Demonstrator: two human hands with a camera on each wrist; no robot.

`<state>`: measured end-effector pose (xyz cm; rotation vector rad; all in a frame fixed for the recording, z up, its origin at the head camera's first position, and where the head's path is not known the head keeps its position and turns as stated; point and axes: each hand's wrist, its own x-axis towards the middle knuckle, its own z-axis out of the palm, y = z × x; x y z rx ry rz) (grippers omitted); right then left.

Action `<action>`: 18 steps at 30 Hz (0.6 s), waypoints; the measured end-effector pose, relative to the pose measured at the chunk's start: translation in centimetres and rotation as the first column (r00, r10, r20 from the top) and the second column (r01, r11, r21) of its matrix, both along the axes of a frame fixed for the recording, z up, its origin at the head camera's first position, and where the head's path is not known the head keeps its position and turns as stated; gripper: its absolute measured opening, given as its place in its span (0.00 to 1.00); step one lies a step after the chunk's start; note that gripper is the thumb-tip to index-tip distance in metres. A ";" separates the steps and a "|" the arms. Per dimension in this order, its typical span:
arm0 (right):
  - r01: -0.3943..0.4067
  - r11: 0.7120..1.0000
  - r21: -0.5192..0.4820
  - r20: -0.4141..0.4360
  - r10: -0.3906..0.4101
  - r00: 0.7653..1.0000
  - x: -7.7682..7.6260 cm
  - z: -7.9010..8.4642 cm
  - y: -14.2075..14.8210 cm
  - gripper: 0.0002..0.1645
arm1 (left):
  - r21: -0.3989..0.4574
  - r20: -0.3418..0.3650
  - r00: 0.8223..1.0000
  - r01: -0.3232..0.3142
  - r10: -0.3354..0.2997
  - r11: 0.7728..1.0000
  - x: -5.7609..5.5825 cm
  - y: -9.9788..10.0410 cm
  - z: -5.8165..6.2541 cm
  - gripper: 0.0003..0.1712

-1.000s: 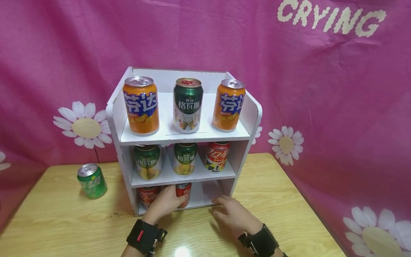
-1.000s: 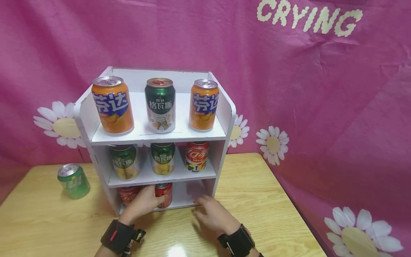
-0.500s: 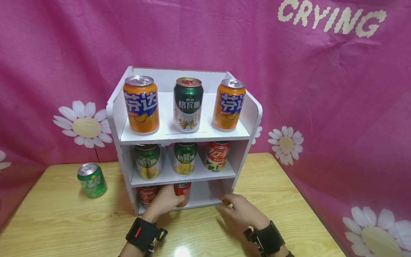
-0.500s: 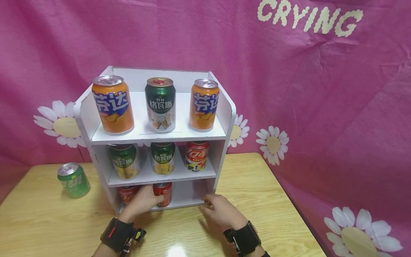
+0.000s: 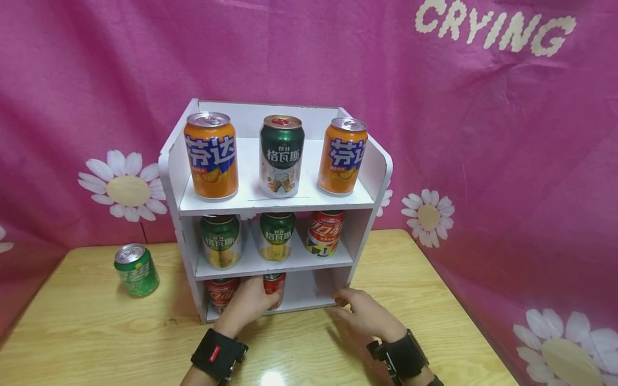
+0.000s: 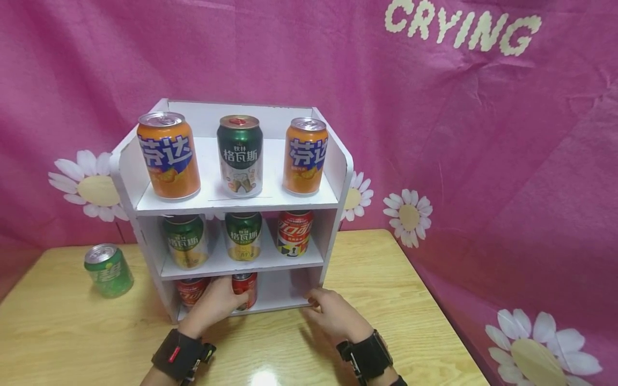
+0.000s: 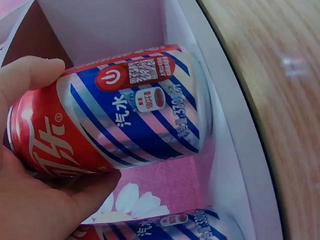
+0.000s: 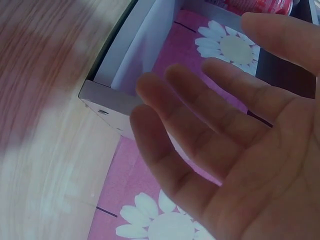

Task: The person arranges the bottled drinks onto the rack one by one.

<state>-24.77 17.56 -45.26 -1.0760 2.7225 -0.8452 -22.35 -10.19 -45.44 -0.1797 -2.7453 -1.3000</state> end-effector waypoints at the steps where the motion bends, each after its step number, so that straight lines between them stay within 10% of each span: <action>1: -0.002 1.000 -0.001 0.004 0.002 1.000 0.0 0.0 0.0 0.14 | 0.009 -0.003 1.000 0.005 -0.005 1.000 0.0 0.0 0.0 0.28; 9: -0.005 1.000 0.003 0.009 0.005 1.000 -0.1 0.0 0.0 0.14 | 0.110 0.059 0.992 0.105 -0.112 0.988 -0.1 -0.7 -0.4 0.25; 18: -0.006 1.000 0.001 0.022 0.005 1.000 -0.3 0.0 0.2 0.15 | -0.097 -0.005 1.000 0.021 -0.022 0.995 0.1 -0.2 -0.4 0.29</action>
